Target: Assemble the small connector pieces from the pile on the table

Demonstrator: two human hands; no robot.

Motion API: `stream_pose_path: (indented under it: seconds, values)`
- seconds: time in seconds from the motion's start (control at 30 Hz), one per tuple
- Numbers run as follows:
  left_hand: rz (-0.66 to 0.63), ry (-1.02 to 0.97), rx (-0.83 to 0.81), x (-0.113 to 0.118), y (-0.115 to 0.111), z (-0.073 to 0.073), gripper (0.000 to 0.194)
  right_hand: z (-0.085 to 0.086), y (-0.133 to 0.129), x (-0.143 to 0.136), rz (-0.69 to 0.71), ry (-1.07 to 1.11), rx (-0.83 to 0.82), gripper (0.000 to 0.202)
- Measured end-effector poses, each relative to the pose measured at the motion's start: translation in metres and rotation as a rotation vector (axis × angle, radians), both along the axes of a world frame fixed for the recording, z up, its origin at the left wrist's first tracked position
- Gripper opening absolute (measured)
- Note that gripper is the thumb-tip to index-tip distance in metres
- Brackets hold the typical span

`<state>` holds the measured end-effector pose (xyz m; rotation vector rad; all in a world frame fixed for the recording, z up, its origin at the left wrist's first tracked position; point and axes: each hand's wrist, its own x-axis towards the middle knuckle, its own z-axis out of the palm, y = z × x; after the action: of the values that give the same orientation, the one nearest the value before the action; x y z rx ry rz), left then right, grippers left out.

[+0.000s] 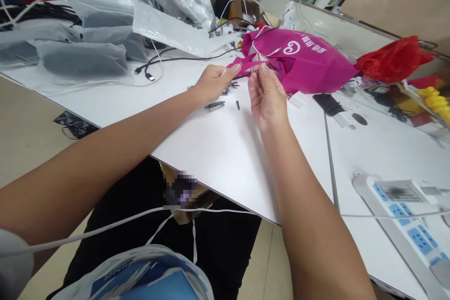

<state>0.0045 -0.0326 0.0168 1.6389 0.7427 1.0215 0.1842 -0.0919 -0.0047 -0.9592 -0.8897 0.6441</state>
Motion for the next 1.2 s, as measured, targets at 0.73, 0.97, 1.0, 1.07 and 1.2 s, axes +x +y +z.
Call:
stream_pose_path:
  seconds: [0.73, 0.97, 1.0, 1.07, 1.2]
  values:
    - [-0.353, 0.019, -0.019, -0.002, -0.013, 0.002, 0.066, 0.009, -0.003, 0.033, -0.123, -0.179, 0.051, 0.039]
    - [-0.353, 0.004, 0.067, 0.002, -0.018, 0.004, 0.058, 0.013, -0.011, -0.008, -0.069, -0.224, -0.056, 0.049]
    - [-0.366, -0.004, 0.056, 0.002, -0.02, 0.004, 0.057, 0.014, -0.014, -0.014, -0.054, -0.226, -0.069, 0.048]
    - [-0.391, -0.02, 0.009, 0.003, -0.024, 0.004, 0.051, 0.018, -0.02, -0.023, -0.042, -0.194, -0.102, 0.046]
    - [-0.414, -0.054, -0.096, 0.003, -0.029, 0.004, 0.041, 0.023, -0.029, -0.03, -0.011, -0.127, -0.145, 0.042]
